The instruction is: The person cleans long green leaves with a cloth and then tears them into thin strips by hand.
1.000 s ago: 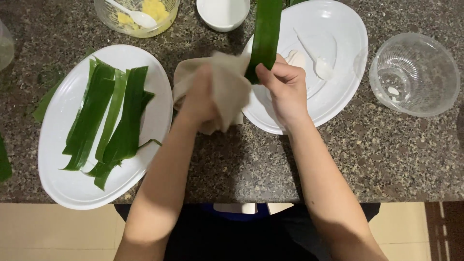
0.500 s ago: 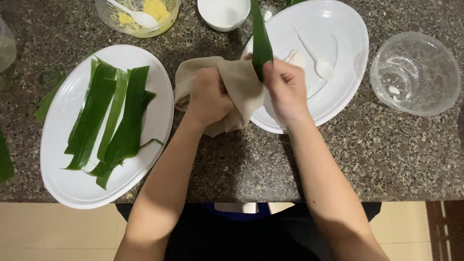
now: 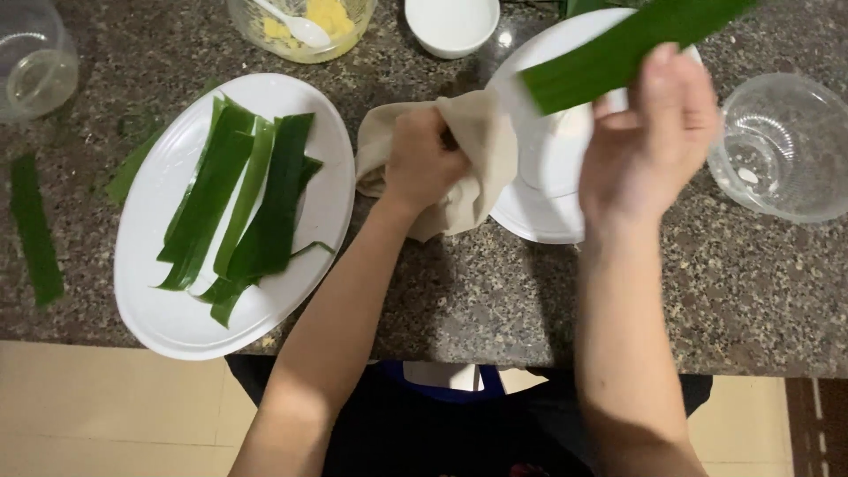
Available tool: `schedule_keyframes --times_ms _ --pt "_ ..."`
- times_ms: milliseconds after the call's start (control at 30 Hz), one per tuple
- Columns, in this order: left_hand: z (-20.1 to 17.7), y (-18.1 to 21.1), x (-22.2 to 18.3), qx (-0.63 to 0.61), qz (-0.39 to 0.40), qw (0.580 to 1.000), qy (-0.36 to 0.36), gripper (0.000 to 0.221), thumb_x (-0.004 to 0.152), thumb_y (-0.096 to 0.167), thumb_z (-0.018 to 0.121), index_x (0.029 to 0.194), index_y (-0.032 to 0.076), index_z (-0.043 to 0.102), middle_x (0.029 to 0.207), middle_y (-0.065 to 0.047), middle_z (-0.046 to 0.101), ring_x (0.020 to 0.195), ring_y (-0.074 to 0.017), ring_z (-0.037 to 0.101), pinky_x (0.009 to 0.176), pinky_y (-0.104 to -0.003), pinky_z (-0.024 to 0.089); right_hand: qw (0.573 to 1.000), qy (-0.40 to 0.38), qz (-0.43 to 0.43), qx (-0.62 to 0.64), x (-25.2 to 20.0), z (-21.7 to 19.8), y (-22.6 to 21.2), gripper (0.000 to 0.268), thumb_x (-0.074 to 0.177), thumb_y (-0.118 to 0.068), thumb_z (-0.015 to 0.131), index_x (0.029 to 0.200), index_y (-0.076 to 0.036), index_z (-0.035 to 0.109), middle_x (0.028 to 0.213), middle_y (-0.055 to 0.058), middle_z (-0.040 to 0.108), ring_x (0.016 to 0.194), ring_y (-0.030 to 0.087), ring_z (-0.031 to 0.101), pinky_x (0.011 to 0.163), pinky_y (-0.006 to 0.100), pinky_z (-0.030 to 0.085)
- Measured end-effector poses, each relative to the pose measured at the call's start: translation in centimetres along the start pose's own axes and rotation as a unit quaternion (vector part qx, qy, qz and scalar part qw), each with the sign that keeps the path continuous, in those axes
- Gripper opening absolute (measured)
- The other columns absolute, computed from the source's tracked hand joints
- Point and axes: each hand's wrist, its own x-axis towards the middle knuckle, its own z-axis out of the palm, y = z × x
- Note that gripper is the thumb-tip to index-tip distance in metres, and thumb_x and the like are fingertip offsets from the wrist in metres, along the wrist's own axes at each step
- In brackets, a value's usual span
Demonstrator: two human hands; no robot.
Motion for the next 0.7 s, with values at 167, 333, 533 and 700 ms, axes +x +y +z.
schedule_keyframes --times_ms 167,333,533,700 --pt "7.9 -10.0 0.5 0.400 -0.248 0.864 -0.182 0.028 0.078 0.043 0.061 0.066 0.023 0.045 0.054 0.009 0.037 0.047 -0.0058 0.037 0.045 -0.027 0.030 0.928 -0.081 0.283 -0.227 -6.7 12.8 0.1 0.021 0.078 -0.022 0.065 0.094 -0.008 0.068 0.087 0.006 0.070 0.069 0.011 0.063 0.059 0.019 0.053" --pt "1.5 -1.4 -0.4 0.077 -0.003 0.997 0.007 0.018 0.054 0.024 0.055 0.051 0.009 0.047 0.040 -0.009 0.037 0.042 -0.0324 0.049 0.041 -0.036 0.040 0.858 -0.211 0.447 -0.137 -11.7 18.4 8.7 0.021 0.074 -0.027 0.066 0.073 -0.006 0.069 0.069 0.007 0.068 0.052 0.017 0.065 0.040 0.026 0.052" --pt "1.1 0.5 0.4 0.007 -0.040 0.999 0.034 0.023 0.050 0.017 0.057 0.045 0.005 0.038 0.037 -0.009 0.028 0.035 -0.0195 0.037 0.036 -0.034 0.030 0.796 -0.295 0.510 -0.141 -13.3 21.1 13.5 0.022 0.074 -0.022 0.067 0.077 0.000 0.068 0.069 0.015 0.069 0.046 0.021 0.064 0.035 0.027 0.047" --pt "1.5 -1.2 0.1 0.010 0.002 1.000 0.018 0.033 0.065 0.020 0.061 0.045 0.010 0.036 0.037 -0.008 0.031 0.033 -0.0302 0.040 0.034 -0.030 0.031 0.682 -0.543 0.031 -0.488 -13.3 20.0 12.9 0.032 0.075 -0.028 0.063 0.050 -0.010 0.052 0.042 0.004 0.044 0.031 0.013 0.046 0.028 0.022 0.035"
